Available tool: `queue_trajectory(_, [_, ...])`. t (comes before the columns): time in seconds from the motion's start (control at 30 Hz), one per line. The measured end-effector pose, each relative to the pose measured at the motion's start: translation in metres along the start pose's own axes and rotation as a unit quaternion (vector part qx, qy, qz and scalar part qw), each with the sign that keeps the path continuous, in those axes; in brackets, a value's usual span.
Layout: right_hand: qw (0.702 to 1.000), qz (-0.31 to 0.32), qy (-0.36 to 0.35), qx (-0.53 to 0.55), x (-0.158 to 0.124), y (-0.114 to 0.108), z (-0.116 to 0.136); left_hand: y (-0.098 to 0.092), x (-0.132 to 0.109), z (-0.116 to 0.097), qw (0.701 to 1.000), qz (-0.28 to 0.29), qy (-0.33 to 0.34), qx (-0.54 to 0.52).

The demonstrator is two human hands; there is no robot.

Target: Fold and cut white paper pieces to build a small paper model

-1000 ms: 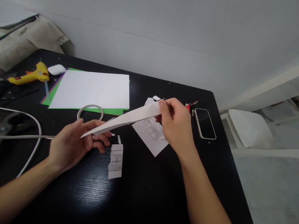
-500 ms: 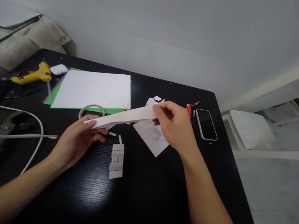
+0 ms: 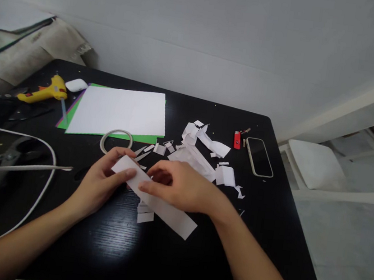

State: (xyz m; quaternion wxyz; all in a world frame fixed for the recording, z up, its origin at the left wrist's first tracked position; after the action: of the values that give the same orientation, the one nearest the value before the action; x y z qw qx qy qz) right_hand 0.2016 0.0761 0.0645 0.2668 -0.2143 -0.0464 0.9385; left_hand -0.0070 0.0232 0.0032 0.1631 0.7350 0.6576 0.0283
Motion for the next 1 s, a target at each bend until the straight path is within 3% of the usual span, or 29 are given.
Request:
queue_trajectory(0.13, [0.999,-0.030,0.003,0.037,0.011,0.019,0.001,0.005,-0.003,-0.002,0.999,0.007,0.029,0.036])
queue_trajectory(0.3, [0.992,-0.029,-0.004,0.125,0.014,0.017,-0.002,0.001,-0.003,0.001,0.998,0.033,0.037,0.026])
queue_trajectory(0.6, [0.996,0.028,0.000,0.081,0.013,0.013,-0.006,0.005,-0.007,-0.004,0.992,0.020,0.046,0.111])
queue_trajectory(0.77, [0.983,-0.058,-0.076,0.156,0.017,0.016,-0.006,0.004,-0.011,0.005,0.990,0.044,0.045,0.126])
queue_trajectory(1.0, [0.982,-0.041,-0.088,0.161,0.017,0.013,-0.012,0.003,-0.013,0.006,0.985,0.071,0.055,0.147])
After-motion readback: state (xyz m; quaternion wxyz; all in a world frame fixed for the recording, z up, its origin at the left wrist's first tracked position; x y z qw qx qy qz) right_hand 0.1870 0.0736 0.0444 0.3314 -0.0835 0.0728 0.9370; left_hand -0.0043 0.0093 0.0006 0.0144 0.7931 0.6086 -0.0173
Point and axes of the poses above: each hand's wrist, its own x-axis towards the middle knuckle, its own y-axis out of the palm, z = x × y, the point moved 1 cm from there along x, towards the middle knuckle, and after that the axes turned 9 degrees about z, right-handed, at the moved point
